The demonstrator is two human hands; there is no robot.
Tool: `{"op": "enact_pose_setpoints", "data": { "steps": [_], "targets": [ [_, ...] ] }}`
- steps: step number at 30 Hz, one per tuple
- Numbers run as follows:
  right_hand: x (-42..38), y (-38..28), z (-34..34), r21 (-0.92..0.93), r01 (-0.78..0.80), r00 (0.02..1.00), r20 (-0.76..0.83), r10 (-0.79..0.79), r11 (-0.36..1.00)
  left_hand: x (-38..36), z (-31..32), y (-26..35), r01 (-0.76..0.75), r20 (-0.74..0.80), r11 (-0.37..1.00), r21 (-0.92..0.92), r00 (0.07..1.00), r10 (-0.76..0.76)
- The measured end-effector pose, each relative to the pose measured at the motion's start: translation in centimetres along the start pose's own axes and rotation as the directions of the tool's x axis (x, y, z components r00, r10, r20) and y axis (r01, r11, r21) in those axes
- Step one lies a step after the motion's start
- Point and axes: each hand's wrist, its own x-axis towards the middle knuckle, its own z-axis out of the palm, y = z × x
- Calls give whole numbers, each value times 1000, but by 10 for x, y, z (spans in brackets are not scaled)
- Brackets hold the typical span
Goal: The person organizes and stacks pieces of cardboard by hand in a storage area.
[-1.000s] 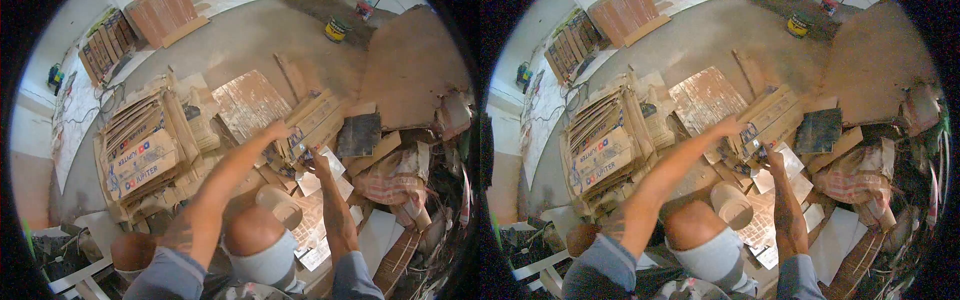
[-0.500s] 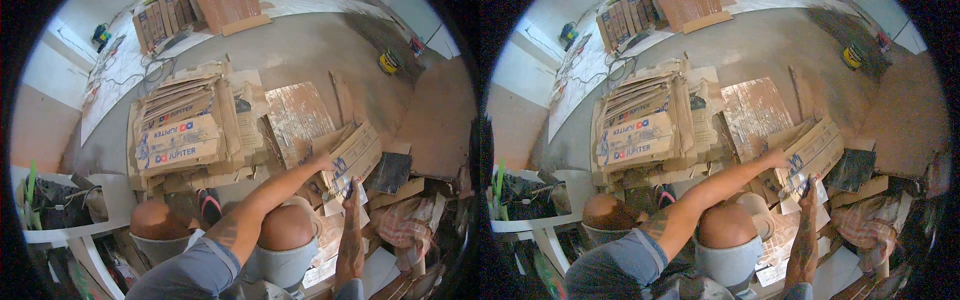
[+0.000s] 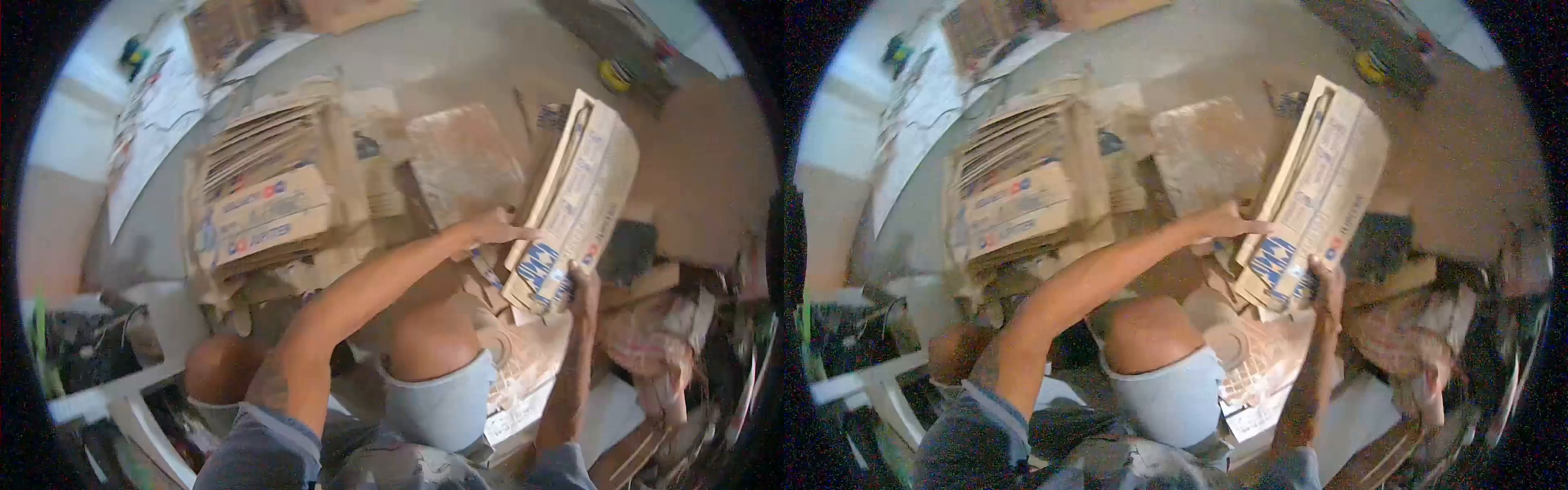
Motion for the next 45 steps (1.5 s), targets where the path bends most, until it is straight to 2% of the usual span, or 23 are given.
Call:
{"op": "enact_pose_setpoints", "data": {
  "steps": [2,5,7,8,12,14,15,17,18,20,23,26,28,29,30,31,33,35,36,38,41,44,45],
  "targets": [
    [4,-40,33,-57,91,992,89,-86,994,-38,-22,64,-48,68,989,-141,996,58],
    [15,-66,48,-156,183,957,253,-140,971,-73,-37,81,-296,-103,955,4,950,295],
    [25,-89,89,-279,79,965,262,-4,957,-130,-59,128,-247,-185,967,69,949,255],
    [29,-86,126,-78,197,935,316,-163,977,-155,-73,142,-218,-226,972,91,946,234],
    [26,-102,259,-27,140,823,559,-102,990,-209,-160,130,-239,-495,970,-48,849,185],
    [19,-88,326,88,64,720,686,-107,994,-242,-201,119,-359,-589,932,-47,764,265],
    [18,-84,353,-52,128,702,711,-53,990,-266,-211,118,-369,-636,889,-269,762,124],
    [-14,-87,401,11,139,665,740,-102,990,-302,-239,95,-428,-765,868,-254,637,91],
    [5,-56,432,-52,67,618,786,0,996,-316,-257,69,-404,-834,898,-176,546,82],
    [-2,-38,471,-84,38,552,832,49,996,-347,-300,14,-343,-824,887,-308,562,-69],
    [-4,14,521,-107,-76,479,868,130,991,-384,-341,-55,-184,-944,977,-112,328,-47],
    [7,59,543,-214,-230,447,843,298,950,-393,-347,-91,347,-992,930,124,68,107],
    [14,84,546,-178,-431,383,851,358,884,-406,-368,-136,324,-991,943,70,132,28],
    [14,83,546,-172,-437,381,854,355,883,-413,-377,-153,315,-986,948,39,169,-16],
    [14,79,540,-169,-444,380,854,356,880,-417,-376,-160,32,-964,989,-146,221,-149],
    [14,74,533,-166,-451,380,853,357,877,-421,-374,-168,-241,-918,911,-334,303,-256],
    [32,70,526,-237,-433,390,821,417,870,-425,-364,-158,-412,-882,799,-439,366,-297],
    [51,65,510,-244,-391,430,804,411,887,-420,-349,-139,-260,-923,912,-318,305,-235],
    [56,59,501,-208,-400,448,805,389,893,-421,-353,-140,-117,-974,982,-150,186,-127],
    [63,51,484,-145,-414,482,803,351,899,-427,-357,-149,224,-989,964,144,3,147],
    [76,48,469,-271,-340,526,738,422,900,-458,-384,-157,41,-999,999,-29,44,-31],
    [89,69,466,-290,-259,525,758,386,921,-484,-402,-169,373,-999,927,-32,-43,-17],
    [84,68,467,-311,-226,535,752,384,923,-484,-402,-169,375,-999,927,20,-23,31]
  ]
}}
